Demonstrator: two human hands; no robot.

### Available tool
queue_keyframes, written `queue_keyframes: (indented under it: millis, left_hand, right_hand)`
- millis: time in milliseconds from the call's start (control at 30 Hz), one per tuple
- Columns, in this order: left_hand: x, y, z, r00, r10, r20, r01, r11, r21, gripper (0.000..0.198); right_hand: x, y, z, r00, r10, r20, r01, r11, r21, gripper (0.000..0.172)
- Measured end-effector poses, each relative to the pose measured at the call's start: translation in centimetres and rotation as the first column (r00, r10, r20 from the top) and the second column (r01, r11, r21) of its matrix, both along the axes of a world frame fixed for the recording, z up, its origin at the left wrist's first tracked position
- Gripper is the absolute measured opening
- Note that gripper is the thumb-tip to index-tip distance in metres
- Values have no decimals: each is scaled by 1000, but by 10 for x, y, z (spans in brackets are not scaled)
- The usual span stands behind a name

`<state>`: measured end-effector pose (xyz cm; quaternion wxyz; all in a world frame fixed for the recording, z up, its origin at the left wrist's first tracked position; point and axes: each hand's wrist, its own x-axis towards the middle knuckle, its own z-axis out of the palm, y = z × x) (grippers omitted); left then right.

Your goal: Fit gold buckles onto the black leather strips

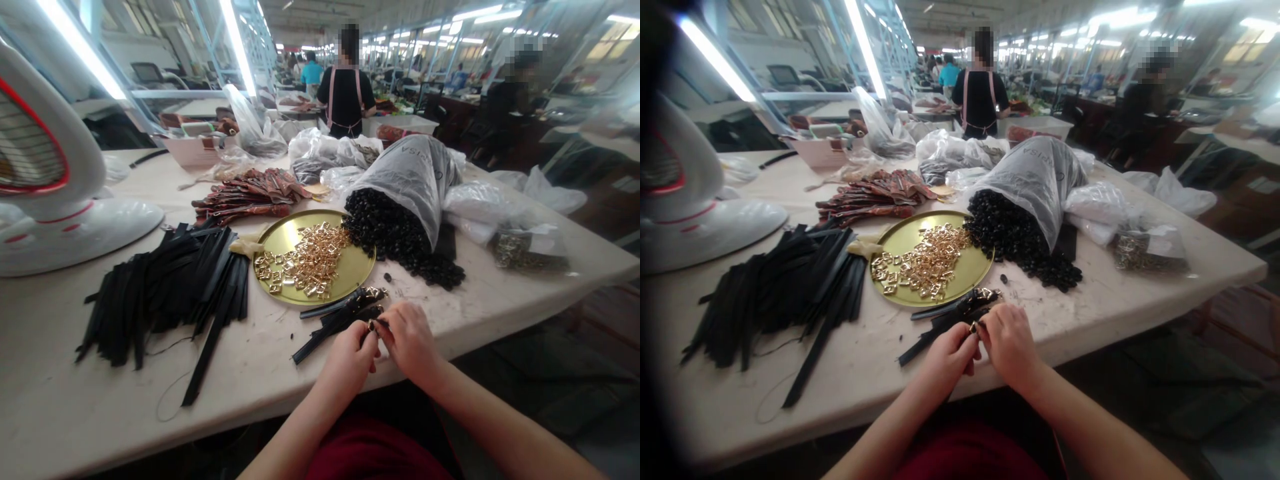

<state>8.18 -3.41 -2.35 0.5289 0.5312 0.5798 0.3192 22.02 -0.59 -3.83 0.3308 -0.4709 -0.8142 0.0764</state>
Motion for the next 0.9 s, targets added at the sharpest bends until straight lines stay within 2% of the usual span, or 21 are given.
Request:
queue_keyframes:
  millis: [33, 100, 133, 167, 233, 267, 367, 500, 600, 667, 700, 733, 867, 900]
  left_hand:
    - [-1, 0, 0, 1000, -9, 11, 9, 1000, 1, 21]
    - [-4, 0, 1, 998, -26, 50, 27, 999, -17, 24]
    - [-5, 0, 2, 997, -30, 73, 32, 999, -29, 25]
    - [-7, -1, 4, 995, -33, 98, 37, 998, -42, 25]
    - [-9, -1, 8, 988, -37, 153, 49, 996, -71, 23]
    - [-9, -2, 10, 982, -43, 186, 60, 994, -89, 22]
    - [-9, -3, 16, 951, -53, 305, 104, 983, -151, 19]
    - [-10, -6, 17, 900, -52, 433, 160, 963, -217, 19]
    - [-13, -7, 16, 875, -46, 482, 173, 959, -223, 19]
    - [-14, -8, 16, 867, -41, 496, 174, 959, -224, 18]
    - [-14, -8, 15, 866, -39, 499, 174, 958, -227, 18]
    - [-14, -8, 15, 865, -37, 500, 174, 957, -231, 18]
    - [-13, -7, 14, 875, -42, 483, 157, 967, -200, 25]
    - [-12, -7, 13, 879, -41, 474, 145, 972, -185, 27]
  right_hand:
    - [0, 1, 0, 1000, 6, -28, -7, 999, -33, 16]
    - [0, 3, 3, 979, 7, -202, -54, 972, -227, 16]
    - [1, 3, 5, 948, -7, -320, -116, 924, -364, 18]
    - [2, 4, 8, 901, -39, -432, -197, 850, -489, 20]
    - [3, 4, 14, 799, -131, -586, -353, 688, -634, 24]
    - [3, 4, 16, 756, -178, -630, -402, 632, -662, 25]
    - [4, 3, 20, 645, -315, -696, -497, 520, -695, 24]
    - [5, 0, 19, 504, -502, -703, -636, 335, -695, 21]
    - [5, -2, 17, 449, -597, -665, -677, 258, -689, 21]
    - [4, -4, 17, 448, -598, -665, -684, 250, -686, 22]
    - [4, -4, 17, 459, -578, -675, -674, 269, -688, 23]
    - [4, -4, 18, 477, -544, -690, -655, 303, -692, 24]
    - [5, -4, 24, 612, -337, -716, -516, 515, -684, 23]
    - [5, -4, 26, 647, -297, -702, -487, 547, -681, 22]
